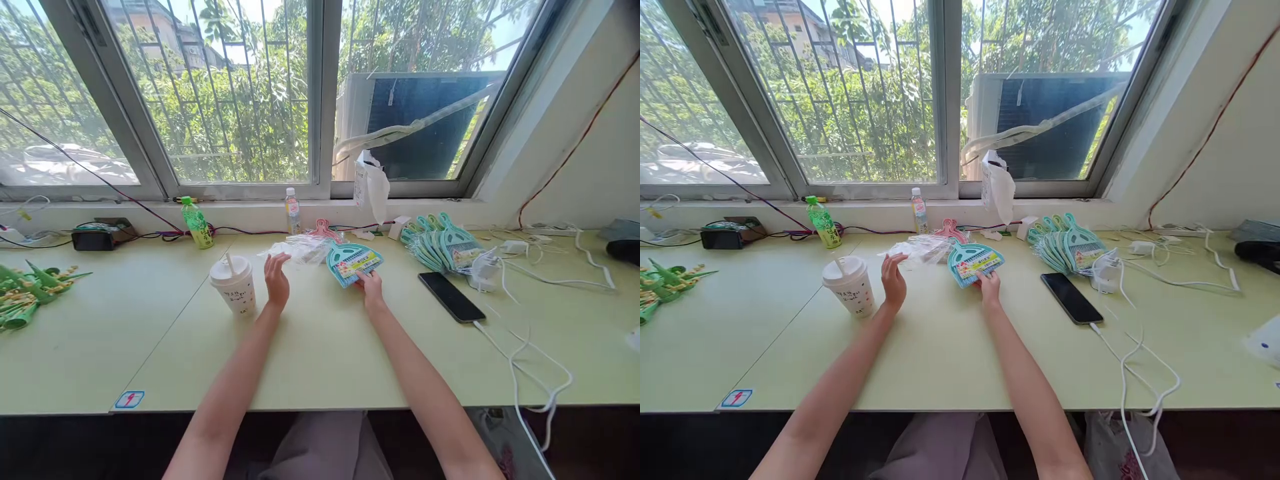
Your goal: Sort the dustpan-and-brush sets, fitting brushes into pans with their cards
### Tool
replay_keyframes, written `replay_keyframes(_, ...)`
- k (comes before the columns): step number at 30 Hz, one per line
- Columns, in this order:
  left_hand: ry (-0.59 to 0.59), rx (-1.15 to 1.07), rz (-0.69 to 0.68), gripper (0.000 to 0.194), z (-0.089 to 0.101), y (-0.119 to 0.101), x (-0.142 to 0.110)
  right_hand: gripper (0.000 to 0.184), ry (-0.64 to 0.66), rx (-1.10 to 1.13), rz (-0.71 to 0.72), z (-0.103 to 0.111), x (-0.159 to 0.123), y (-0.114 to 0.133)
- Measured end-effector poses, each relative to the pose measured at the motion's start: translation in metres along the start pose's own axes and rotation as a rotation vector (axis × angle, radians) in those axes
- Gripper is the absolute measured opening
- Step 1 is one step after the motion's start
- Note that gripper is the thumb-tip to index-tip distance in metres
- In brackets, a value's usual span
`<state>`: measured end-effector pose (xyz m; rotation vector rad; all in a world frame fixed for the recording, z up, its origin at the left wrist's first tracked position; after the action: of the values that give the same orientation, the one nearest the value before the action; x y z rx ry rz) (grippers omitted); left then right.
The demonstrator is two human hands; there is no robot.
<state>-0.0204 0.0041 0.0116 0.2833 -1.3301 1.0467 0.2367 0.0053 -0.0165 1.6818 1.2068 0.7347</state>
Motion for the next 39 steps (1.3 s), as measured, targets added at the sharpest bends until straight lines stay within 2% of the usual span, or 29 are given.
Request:
replay_keyframes(4,0.412,0.082,-0.002,0.049,-0.015,-0.001,-0.011,0.036,-0.091,0.003,0.021,0.006,0.006,0.001)
replay_keyframes(5,0.488,0.112,0.033,0.047,-0.017,0.002,-0.013,0.036,-0.117,-0.008,0.04,0.007,0.007,0.002)
replay_keyframes(7,0.547,0.182,0.133,0.042,-0.02,0.008,-0.015,0.036,-0.149,-0.033,0.086,0.01,0.008,0.006)
replay_keyframes(11,0.464,0.285,0.261,0.026,-0.021,0.008,-0.013,0.036,-0.072,-0.061,0.111,0.011,0.007,0.014)
replay_keyframes(14,0.424,0.308,0.221,0.035,-0.023,-0.003,-0.014,0.032,0.056,-0.104,0.058,0.007,0.003,0.018)
replay_keyframes(17,0.493,0.299,0.179,0.029,-0.03,-0.01,-0.02,0.03,0.164,-0.159,0.008,0.001,-0.003,0.019)
replay_keyframes(19,0.554,0.282,0.212,0.017,-0.033,-0.009,-0.024,0.029,0.215,-0.191,-0.022,-0.002,-0.007,0.019)
replay_keyframes(21,0.544,0.272,0.274,0.011,-0.034,-0.003,-0.024,0.029,0.257,-0.217,-0.064,-0.005,-0.01,0.019)
replay_keyframes(23,0.459,0.276,0.354,0.013,-0.03,0.006,-0.021,0.029,0.294,-0.235,-0.109,-0.006,-0.012,0.019)
replay_keyframes(27,0.211,0.308,0.543,0.011,-0.017,0.027,-0.009,0.031,0.358,-0.284,-0.18,-0.003,-0.01,0.017)
replay_keyframes(29,0.133,0.255,0.585,0.011,-0.013,0.034,-0.005,0.03,0.368,-0.298,-0.195,-0.002,-0.008,0.015)
replay_keyframes(33,0.108,0.071,0.509,0.01,-0.017,0.031,-0.005,0.03,0.309,-0.263,-0.187,-0.002,-0.007,0.009)
replay_keyframes(35,0.131,0.032,0.423,0.009,-0.021,0.02,-0.008,0.032,0.299,-0.236,-0.177,-0.005,-0.008,0.006)
replay_keyframes(39,0.195,-0.035,0.244,0.011,-0.026,-0.007,-0.011,0.035,0.359,-0.175,-0.205,-0.015,-0.015,-0.001)
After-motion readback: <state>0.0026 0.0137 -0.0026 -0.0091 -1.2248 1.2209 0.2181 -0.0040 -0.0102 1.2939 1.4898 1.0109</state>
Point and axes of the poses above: each hand's wrist, its own x-axis towards the middle knuckle, its own z-axis out of the back of the hand, y = z × x, the point moved 1 cm from there along x, towards the middle knuckle, and after that the axes turned 1 degree about -x, right-handed, at the moved point
